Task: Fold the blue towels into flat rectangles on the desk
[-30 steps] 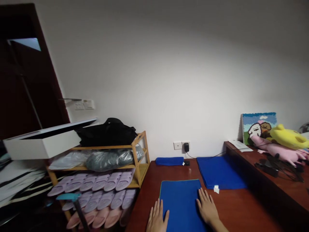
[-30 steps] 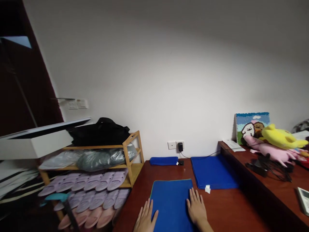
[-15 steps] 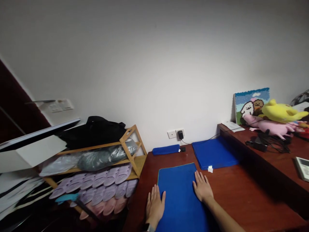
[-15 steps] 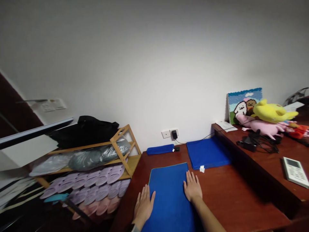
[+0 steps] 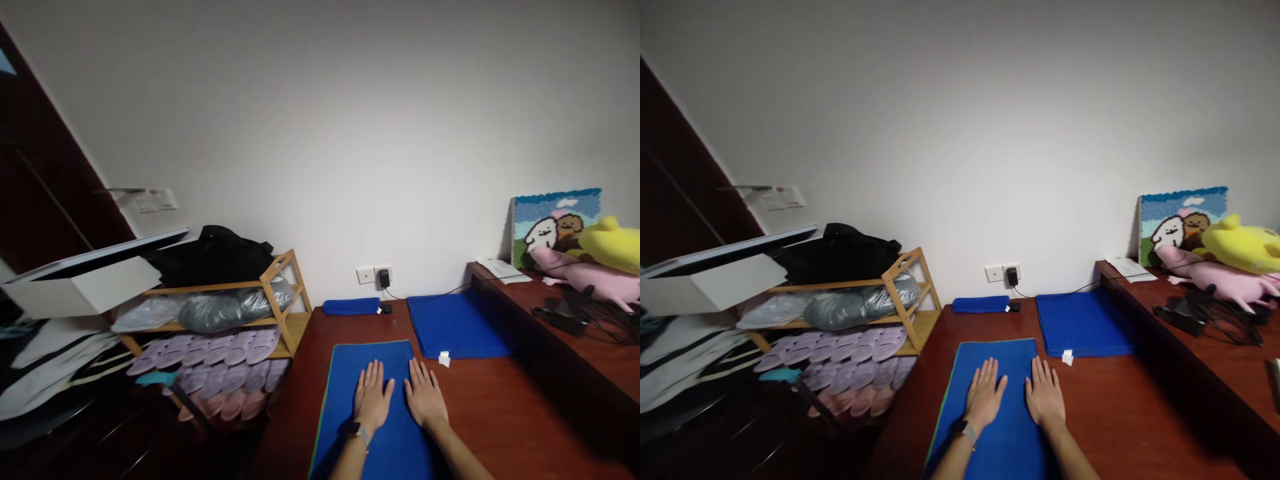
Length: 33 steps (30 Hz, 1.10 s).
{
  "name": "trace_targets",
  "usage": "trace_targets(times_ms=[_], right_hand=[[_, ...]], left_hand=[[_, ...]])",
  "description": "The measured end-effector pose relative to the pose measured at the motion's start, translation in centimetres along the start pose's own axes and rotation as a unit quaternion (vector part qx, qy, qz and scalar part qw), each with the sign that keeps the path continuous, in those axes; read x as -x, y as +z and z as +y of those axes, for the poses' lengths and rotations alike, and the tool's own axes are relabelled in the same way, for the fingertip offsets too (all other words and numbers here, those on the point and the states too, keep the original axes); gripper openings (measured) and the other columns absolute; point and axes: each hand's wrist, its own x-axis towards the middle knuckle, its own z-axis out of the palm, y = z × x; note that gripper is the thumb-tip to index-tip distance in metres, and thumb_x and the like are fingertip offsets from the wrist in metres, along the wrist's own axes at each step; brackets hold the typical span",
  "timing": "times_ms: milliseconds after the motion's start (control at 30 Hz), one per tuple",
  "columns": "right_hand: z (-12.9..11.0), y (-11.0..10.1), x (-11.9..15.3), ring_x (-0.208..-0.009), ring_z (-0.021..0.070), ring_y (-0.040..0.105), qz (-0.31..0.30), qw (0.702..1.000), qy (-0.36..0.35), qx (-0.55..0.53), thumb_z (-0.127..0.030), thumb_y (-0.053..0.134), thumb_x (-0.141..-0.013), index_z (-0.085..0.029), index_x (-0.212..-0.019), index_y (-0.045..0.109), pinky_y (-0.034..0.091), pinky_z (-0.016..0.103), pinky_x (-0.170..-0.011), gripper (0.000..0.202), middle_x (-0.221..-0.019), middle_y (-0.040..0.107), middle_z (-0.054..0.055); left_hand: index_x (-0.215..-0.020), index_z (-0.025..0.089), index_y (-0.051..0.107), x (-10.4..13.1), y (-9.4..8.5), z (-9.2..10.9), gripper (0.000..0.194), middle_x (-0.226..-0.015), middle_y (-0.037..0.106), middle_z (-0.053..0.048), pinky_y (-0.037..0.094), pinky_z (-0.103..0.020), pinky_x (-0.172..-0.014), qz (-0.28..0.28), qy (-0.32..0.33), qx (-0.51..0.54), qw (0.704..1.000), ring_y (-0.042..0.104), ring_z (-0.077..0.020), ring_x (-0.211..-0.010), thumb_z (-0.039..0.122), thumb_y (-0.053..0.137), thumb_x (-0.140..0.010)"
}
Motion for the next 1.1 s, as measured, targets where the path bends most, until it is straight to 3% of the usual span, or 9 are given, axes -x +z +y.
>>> trace_targets(times_ms=[133, 233, 400, 500, 600, 800, 1100], right_hand=[[0.0, 0.3, -0.1, -0.159, 0.0199, 0.008, 0.008, 1.0, 0.001, -0.003, -0.049, 0.01, -0.101, -0.015, -0.163, 0.013, 0.005, 0.043, -0.129, 0.071, -0.171, 0.014, -0.001], [-0.1, 0.2, 0.1, -0.159, 0.0197, 0.008, 0.007, 1.0, 0.009, 0.003, -0.049, 0.011, -0.101, -0.015, -0.163, 0.013, 0.005, 0.042, -0.129, 0.071, -0.171, 0.014, -0.001], [-0.9, -0.9, -0.2, -0.159, 0.022, 0.013, -0.007, 1.0, 0.026, 0.017, -0.045, 0.014, -0.1, -0.014, -0.163, 0.018, 0.008, 0.043, -0.128, 0.07, -0.171, 0.016, 0.0], [-1.7, -1.9, -1.7, -0.158, 0.0208, 0.015, 0.01, 1.0, 0.007, -0.014, -0.042, 0.015, -0.1, -0.015, -0.163, 0.02, 0.012, 0.038, -0.127, 0.069, -0.172, 0.016, 0.0], [-2.6, -2.4, -3.9, -0.159, 0.0174, 0.009, 0.035, 0.999, -0.015, -0.037, -0.042, 0.016, -0.1, -0.017, -0.164, 0.016, 0.007, 0.034, -0.128, 0.068, -0.172, 0.012, -0.003], [-2.6, -1.2, -6.8, -0.159, 0.0206, 0.009, 0.024, 0.998, 0.022, -0.054, -0.047, 0.017, -0.1, -0.011, -0.162, 0.018, 0.005, 0.04, -0.129, 0.072, -0.171, 0.016, 0.004], [-2.1, -0.8, -6.9, -0.159, 0.0218, 0.004, 0.017, 0.998, 0.018, -0.052, -0.044, 0.014, -0.101, -0.008, -0.162, 0.013, 0.002, 0.04, -0.129, 0.071, -0.172, 0.009, 0.006]], left_hand=[[-0.162, 0.014, 0.025, 1.6, -2.1, -7.1, 0.079, -0.169, 0.023, -0.01, 0.021, -0.051, -0.129, 0.014, -0.092, -0.041, 0.995, 0.019, -0.027, -0.158, 0.063, 0.01, -0.102], [-0.161, 0.011, 0.026, 2.4, -3.0, -10.1, 0.082, -0.169, 0.023, -0.012, 0.022, -0.048, -0.129, 0.026, -0.109, -0.049, 0.992, 0.02, -0.026, -0.157, 0.065, 0.01, -0.101], [-0.16, 0.006, 0.026, 2.4, -2.9, -10.0, 0.087, -0.169, 0.022, -0.013, 0.021, -0.047, -0.13, 0.036, -0.11, -0.046, 0.992, 0.02, -0.0267, -0.158, 0.067, 0.012, -0.101], [-0.16, 0.005, 0.026, 2.3, -2.6, -10.0, 0.087, -0.169, 0.022, -0.013, 0.02, -0.046, -0.13, 0.042, -0.109, -0.05, 0.992, 0.02, -0.0266, -0.158, 0.068, 0.013, -0.1], [-0.161, 0.007, 0.027, 2.1, -1.9, -10.8, 0.085, -0.169, 0.021, -0.011, 0.02, -0.047, -0.13, 0.049, -0.107, -0.056, 0.991, 0.019, -0.0269, -0.158, 0.066, 0.016, -0.1], [-0.162, 0.008, 0.023, 1.2, -0.6, -12.6, 0.083, -0.17, 0.018, -0.009, 0.021, -0.047, -0.13, 0.048, -0.103, -0.069, 0.991, 0.017, -0.0263, -0.158, 0.064, 0.018, -0.1], [-0.161, 0.01, 0.027, 1.3, -1.1, -12.4, 0.081, -0.169, 0.022, -0.009, 0.02, -0.048, -0.13, 0.039, -0.106, -0.089, 0.99, 0.02, -0.0266, -0.157, 0.062, 0.021, -0.1]])
